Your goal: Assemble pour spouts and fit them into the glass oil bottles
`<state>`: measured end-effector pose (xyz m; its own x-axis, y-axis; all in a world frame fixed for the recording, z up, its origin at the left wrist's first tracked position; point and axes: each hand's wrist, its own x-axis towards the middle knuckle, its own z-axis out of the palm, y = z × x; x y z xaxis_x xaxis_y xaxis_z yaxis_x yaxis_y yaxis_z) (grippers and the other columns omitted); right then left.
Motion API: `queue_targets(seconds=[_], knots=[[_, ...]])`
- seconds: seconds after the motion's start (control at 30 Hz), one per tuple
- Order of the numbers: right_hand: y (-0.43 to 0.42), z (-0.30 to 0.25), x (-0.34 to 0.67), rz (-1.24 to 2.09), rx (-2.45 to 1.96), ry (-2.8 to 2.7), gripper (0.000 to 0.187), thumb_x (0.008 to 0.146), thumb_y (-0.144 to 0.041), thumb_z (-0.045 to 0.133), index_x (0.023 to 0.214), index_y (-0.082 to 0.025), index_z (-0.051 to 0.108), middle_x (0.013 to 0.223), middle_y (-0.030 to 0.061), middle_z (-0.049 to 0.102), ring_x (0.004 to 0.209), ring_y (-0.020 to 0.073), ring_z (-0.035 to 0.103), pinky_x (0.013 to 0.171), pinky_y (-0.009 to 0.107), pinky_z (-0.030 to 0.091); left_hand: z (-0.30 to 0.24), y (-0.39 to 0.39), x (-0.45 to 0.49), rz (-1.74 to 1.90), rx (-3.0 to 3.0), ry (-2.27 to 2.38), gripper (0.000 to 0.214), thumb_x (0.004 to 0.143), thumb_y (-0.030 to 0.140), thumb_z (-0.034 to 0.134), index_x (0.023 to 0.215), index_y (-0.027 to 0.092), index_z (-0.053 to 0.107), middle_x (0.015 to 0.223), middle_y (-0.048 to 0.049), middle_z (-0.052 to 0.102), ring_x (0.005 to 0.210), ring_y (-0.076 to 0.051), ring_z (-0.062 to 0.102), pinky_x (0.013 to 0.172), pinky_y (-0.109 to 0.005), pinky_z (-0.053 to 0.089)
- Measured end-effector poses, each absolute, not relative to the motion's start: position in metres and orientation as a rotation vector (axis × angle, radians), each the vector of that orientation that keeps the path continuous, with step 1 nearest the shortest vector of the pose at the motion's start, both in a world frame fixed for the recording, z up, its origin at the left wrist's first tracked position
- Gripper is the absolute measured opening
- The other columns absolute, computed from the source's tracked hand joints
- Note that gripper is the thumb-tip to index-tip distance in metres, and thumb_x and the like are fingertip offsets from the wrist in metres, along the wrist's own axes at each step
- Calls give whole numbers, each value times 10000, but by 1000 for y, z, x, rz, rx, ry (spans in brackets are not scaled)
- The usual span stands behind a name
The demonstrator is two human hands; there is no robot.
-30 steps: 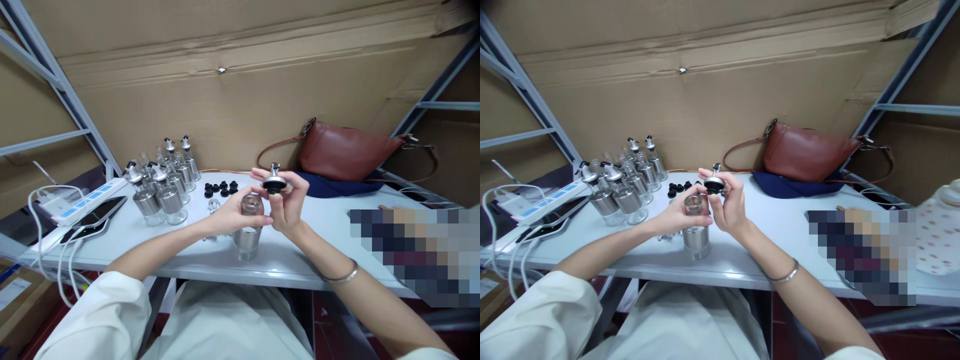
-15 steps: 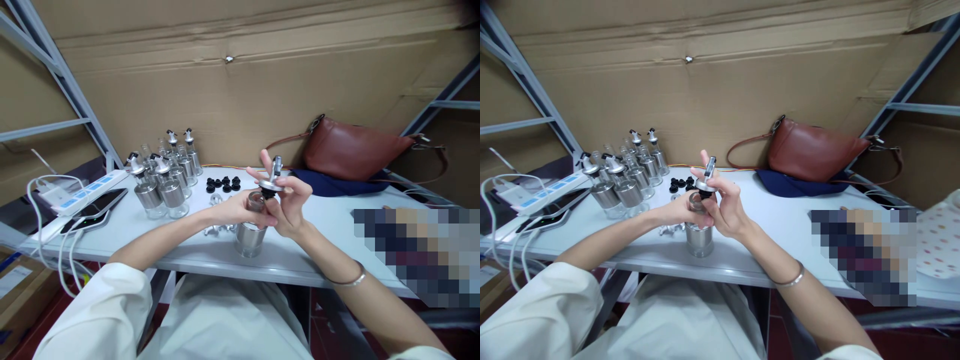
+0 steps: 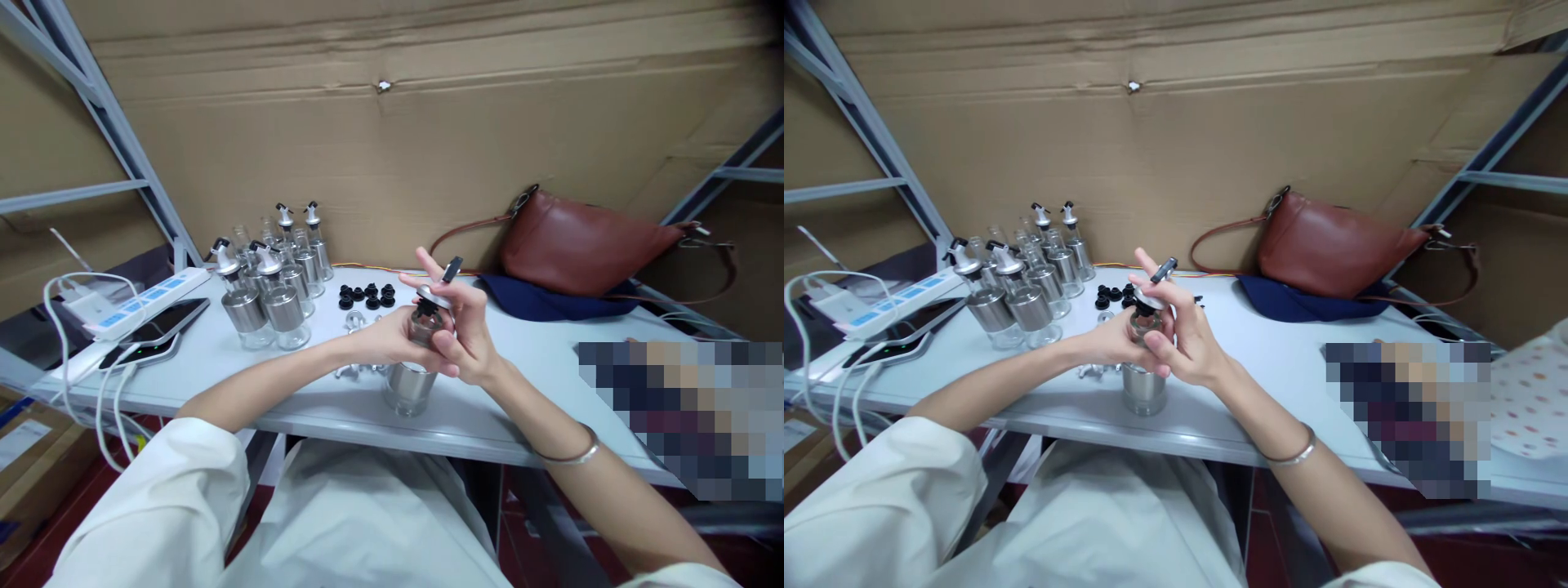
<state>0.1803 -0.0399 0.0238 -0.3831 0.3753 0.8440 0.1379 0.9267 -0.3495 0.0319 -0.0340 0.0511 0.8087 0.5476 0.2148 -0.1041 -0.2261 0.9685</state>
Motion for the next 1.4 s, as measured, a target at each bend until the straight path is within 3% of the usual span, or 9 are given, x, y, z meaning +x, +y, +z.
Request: queue_targets(seconds=[0.1, 0.17, 0.27, 0.33, 0.5, 0.7, 0.87, 1.1, 1.4], knots=[[-42, 26, 178, 230, -328, -1966, 343, 926, -456, 425, 1223, -321, 320, 1433, 132, 422, 1228, 301, 529, 906, 553, 471, 50, -31, 33, 637, 1696, 299, 438, 485, 351, 867, 695, 159, 534, 625, 53, 512, 595, -88, 478, 607, -240, 414], [-44, 29, 176, 178, -274, -1974, 369, 897, -394, 491, 1219, -305, 334, 1399, 139, 450, 1187, 299, 556, 887, 538, 485, 46, -28, 33, 644, 1644, 266, 492, 465, 476, 860, 698, 163, 560, 641, 28, 542, 625, -116, 511, 632, -261, 432], [-46, 33, 173, 65, -241, -1973, 424, 834, -282, 563, 1204, -280, 355, 1249, 132, 548, 1111, 292, 591, 851, 510, 502, 41, -26, 34, 647, 1504, 223, 679, 504, 810, 638, 736, 174, 591, 686, -31, 591, 670, -178, 569, 637, -303, 458], [-46, 33, 173, 19, -271, -1957, 427, 817, -245, 563, 1194, -275, 364, 1156, 114, 586, 1071, 281, 601, 830, 485, 512, 40, -27, 35, 659, 1445, 219, 780, 524, 901, 494, 794, 178, 602, 676, -47, 596, 672, -202, 590, 625, -314, 469], [-46, 28, 176, -71, -371, -1917, 413, 825, -292, 577, 1206, -265, 422, 1022, 85, 628, 892, 244, 650, 717, 388, 545, 38, -30, 36, 640, 1444, 290, 768, 711, 851, 318, 889, 164, 611, 553, -19, 539, 501, -154, 510, 488, -273, 409], [-46, 30, 176, -185, -400, -1882, 378, 843, -393, 576, 1182, -253, 483, 934, 47, 653, 775, 221, 667, 615, 341, 543, 38, -29, 35, 638, 1450, 254, 735, 895, 646, 100, 895, 128, 621, 489, -18, 522, 439, -141, 475, 448, -246, 368], [-47, 32, 176, -129, -395, -1905, 361, 865, -393, 563, 1188, -248, 496, 836, 29, 672, 675, 198, 659, 574, 317, 530, 45, -34, 36, 687, 1413, 314, 614, 901, 555, 174, 851, 128, 612, 465, -11, 514, 405, -130, 459, 424, -233, 347], [-50, 34, 175, -79, -357, -1925, 332, 899, -372, 530, 1201, -234, 509, 710, 2, 661, 550, 168, 621, 543, 294, 510, 46, -35, 38, 723, 1403, 347, 589, 855, 580, 222, 810, 123, 591, 452, -2, 518, 370, -118, 450, 424, -232, 351], [-50, 33, 175, -63, -358, -1921, 329, 900, -353, 537, 1214, -254, 519, 896, 29, 691, 569, 144, 626, 533, 267, 497, 45, -34, 36, 743, 1420, 270, 547, 770, 628, 369, 655, 142, 594, 426, -8, 501, 387, -120, 446, 411, -239, 338]])
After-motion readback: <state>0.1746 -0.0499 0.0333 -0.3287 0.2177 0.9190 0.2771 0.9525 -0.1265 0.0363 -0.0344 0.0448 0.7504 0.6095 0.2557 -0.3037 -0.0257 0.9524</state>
